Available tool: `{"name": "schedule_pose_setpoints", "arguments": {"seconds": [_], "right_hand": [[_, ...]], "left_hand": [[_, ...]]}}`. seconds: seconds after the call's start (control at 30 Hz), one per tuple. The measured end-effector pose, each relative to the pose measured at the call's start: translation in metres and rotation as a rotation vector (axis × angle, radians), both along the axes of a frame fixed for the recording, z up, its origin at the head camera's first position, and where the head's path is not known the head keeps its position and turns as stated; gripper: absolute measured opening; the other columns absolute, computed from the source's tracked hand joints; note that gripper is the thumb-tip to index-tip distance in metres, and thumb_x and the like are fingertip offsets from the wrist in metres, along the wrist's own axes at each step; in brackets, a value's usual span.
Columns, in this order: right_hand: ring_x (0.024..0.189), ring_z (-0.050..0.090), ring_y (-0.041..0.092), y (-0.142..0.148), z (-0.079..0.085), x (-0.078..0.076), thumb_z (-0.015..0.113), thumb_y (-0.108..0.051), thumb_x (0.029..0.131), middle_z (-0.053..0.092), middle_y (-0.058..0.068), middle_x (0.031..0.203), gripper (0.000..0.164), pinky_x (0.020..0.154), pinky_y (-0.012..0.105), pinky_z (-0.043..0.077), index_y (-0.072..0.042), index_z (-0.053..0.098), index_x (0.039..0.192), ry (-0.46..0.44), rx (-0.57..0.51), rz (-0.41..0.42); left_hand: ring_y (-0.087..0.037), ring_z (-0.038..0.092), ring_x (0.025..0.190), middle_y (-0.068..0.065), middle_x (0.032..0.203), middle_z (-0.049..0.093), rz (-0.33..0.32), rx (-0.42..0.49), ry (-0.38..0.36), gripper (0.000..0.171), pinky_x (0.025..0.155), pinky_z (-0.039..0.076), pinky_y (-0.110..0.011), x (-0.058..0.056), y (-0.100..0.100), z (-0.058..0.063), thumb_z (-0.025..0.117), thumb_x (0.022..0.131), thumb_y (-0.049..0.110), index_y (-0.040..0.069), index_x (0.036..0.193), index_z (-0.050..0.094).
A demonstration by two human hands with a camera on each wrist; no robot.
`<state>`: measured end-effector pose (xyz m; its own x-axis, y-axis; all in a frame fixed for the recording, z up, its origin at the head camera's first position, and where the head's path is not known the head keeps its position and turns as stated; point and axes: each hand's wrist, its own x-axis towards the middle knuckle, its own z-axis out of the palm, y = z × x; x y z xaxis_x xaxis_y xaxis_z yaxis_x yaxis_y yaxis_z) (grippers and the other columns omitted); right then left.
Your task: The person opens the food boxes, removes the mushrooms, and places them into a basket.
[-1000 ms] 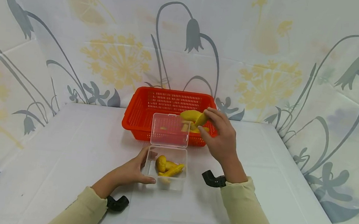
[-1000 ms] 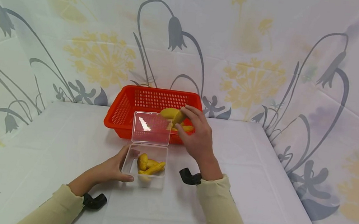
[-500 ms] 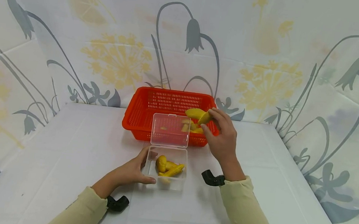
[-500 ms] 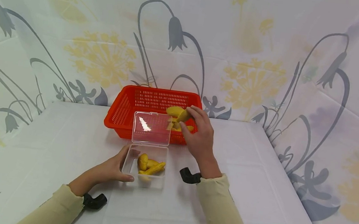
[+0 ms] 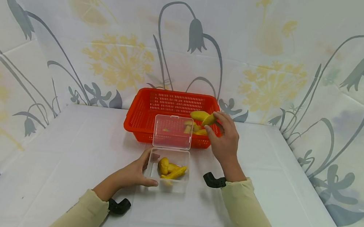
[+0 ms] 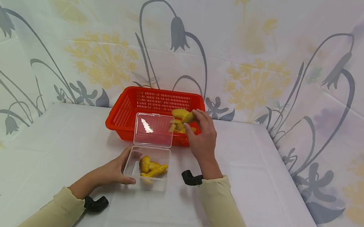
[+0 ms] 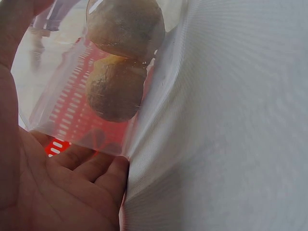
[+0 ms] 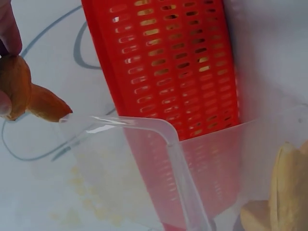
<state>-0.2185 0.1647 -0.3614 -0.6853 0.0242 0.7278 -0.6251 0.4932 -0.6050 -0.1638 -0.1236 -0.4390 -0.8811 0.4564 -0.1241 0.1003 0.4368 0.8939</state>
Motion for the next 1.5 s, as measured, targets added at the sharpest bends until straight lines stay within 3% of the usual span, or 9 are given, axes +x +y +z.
{"name": "schedule_pose_setpoints", "arguments": {"seconds": [0.27,0.83,1.5], "right_hand": [[0.126,0.054,0.021,-0.003,-0.012,-0.007,0.071,-0.013,0.088,0.054,0.010,0.133,0.044,0.098,0.038,0.051,-0.007,0.057,0.129,-0.075,0.004,-0.040],[0.121,0.057,0.026,-0.015,-0.030,-0.011,0.071,-0.018,0.088,0.056,0.011,0.130,0.045,0.095,0.042,0.053,-0.008,0.057,0.130,-0.167,0.062,-0.020],[0.118,0.062,0.026,-0.017,-0.025,-0.007,0.067,-0.020,0.092,0.061,0.009,0.131,0.040,0.097,0.039,0.052,-0.011,0.059,0.130,-0.299,0.141,-0.071]], "left_hand": [[-0.026,0.027,0.145,-0.004,0.151,0.035,0.000,-0.006,0.007,0.113,0.117,0.028,-0.051,0.000,-0.001,0.000,0.087,0.067,0.034,0.043,0.148,0.009],[-0.027,0.025,0.146,-0.005,0.152,0.034,-0.004,-0.004,0.013,0.113,0.116,0.028,-0.052,0.001,0.000,0.000,0.087,0.067,0.035,0.043,0.148,0.009],[-0.027,0.025,0.146,-0.003,0.153,0.034,0.004,-0.014,0.002,0.113,0.116,0.029,-0.052,-0.001,-0.001,-0.002,0.086,0.067,0.036,0.045,0.148,0.008]]}}
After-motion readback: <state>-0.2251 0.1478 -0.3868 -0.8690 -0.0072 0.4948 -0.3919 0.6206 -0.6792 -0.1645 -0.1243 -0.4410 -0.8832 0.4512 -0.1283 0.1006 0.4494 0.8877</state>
